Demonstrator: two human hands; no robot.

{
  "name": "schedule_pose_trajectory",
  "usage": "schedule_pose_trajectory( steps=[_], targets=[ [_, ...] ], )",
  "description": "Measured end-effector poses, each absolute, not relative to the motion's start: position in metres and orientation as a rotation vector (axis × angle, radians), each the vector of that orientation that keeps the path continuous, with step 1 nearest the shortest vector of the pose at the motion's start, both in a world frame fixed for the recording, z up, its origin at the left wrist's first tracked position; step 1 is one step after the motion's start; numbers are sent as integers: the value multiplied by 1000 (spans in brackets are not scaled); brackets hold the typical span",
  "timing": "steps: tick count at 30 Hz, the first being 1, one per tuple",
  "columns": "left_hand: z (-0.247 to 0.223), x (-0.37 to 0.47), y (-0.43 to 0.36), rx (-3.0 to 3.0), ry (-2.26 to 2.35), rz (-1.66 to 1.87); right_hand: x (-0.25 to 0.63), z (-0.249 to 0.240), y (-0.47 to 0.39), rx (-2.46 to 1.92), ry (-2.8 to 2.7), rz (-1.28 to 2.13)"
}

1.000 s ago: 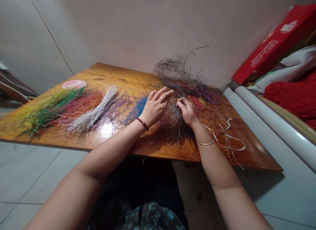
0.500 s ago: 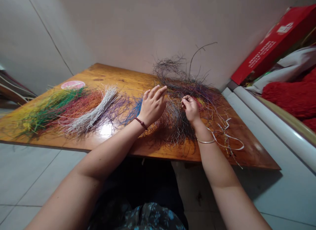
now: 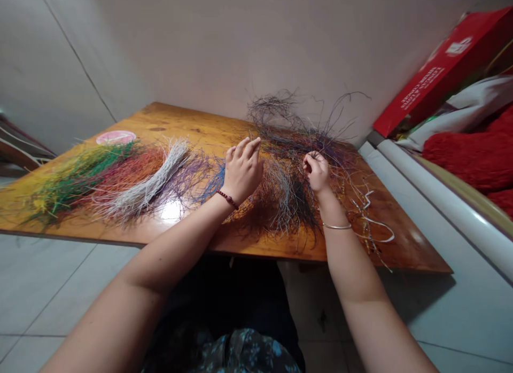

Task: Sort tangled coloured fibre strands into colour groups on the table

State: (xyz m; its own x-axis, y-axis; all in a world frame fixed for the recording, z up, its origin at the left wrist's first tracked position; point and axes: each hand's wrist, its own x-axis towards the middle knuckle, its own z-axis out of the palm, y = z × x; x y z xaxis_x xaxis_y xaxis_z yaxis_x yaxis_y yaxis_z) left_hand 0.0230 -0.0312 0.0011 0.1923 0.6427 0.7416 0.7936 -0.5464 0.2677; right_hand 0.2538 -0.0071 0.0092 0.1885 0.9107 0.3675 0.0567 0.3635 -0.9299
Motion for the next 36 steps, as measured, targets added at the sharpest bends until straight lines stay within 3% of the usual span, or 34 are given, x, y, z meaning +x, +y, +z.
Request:
schedule_pose_trajectory(
  steps=[24,36],
  targets=[
    [19,27,-44,-2324,-1321,-1997,254,3,-6,-977,-1267,780],
    [5,24,-27,-2222,-1486,-1684,253,2,-6,-967,-1254,800]
  ],
)
